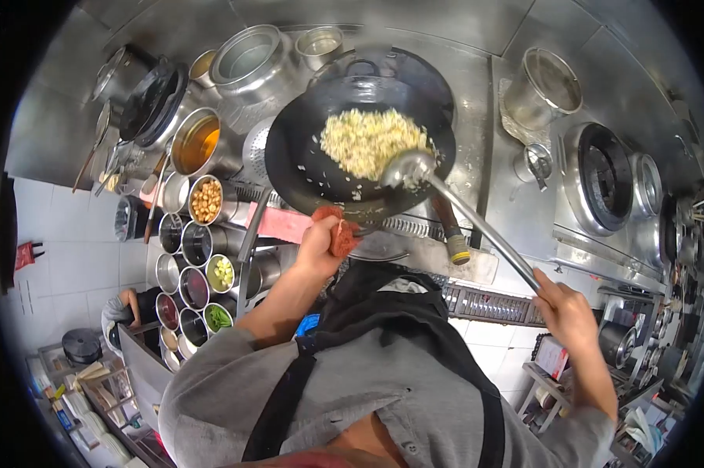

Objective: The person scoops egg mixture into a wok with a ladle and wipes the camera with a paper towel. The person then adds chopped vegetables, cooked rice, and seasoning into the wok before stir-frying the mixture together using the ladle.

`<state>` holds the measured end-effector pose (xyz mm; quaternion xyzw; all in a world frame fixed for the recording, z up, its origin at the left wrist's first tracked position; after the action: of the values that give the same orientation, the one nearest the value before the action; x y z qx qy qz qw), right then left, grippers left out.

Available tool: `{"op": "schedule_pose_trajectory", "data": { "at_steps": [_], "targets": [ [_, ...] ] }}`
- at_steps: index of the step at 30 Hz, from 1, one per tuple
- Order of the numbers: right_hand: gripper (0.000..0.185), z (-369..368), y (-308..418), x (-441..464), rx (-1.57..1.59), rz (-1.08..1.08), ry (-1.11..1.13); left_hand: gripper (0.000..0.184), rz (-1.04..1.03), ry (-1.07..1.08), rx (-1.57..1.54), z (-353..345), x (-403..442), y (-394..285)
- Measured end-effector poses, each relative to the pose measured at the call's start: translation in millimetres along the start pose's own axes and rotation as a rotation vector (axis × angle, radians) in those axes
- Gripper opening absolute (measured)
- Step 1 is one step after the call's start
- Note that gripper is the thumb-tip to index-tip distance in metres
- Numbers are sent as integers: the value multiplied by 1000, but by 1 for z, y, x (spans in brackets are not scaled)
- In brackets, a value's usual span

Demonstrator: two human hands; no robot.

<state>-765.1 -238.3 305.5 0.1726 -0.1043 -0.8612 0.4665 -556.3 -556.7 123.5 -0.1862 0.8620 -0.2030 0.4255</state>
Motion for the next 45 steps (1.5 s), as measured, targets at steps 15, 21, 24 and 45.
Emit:
{"op": "schedule_pose_trajectory", "data": {
  "at_steps": [15, 21, 24, 45],
  "targets": [
    [47, -43, -6, 29, 213, 81, -127, 21, -138, -35, 19, 37, 2, 3],
    [42, -95, 0, 99, 86, -9, -116, 10, -80, 142, 110, 25, 133, -2],
    [51, -114, 31, 94, -36, 22, -270, 26, -109, 110, 91, 77, 89, 36],
    [56, -86, 84, 107, 547, -236, -300, 29, -82, 35, 156, 27, 170, -40]
  ]
}}
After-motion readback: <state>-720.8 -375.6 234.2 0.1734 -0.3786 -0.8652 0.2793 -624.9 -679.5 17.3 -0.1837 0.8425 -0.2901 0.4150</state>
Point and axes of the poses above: each hand's wrist, its own x-axis towards the middle knuckle, its own z-axis out of the back of the hand, y = z × x, the point moved 7 cm from there along x, towards the middle knuckle
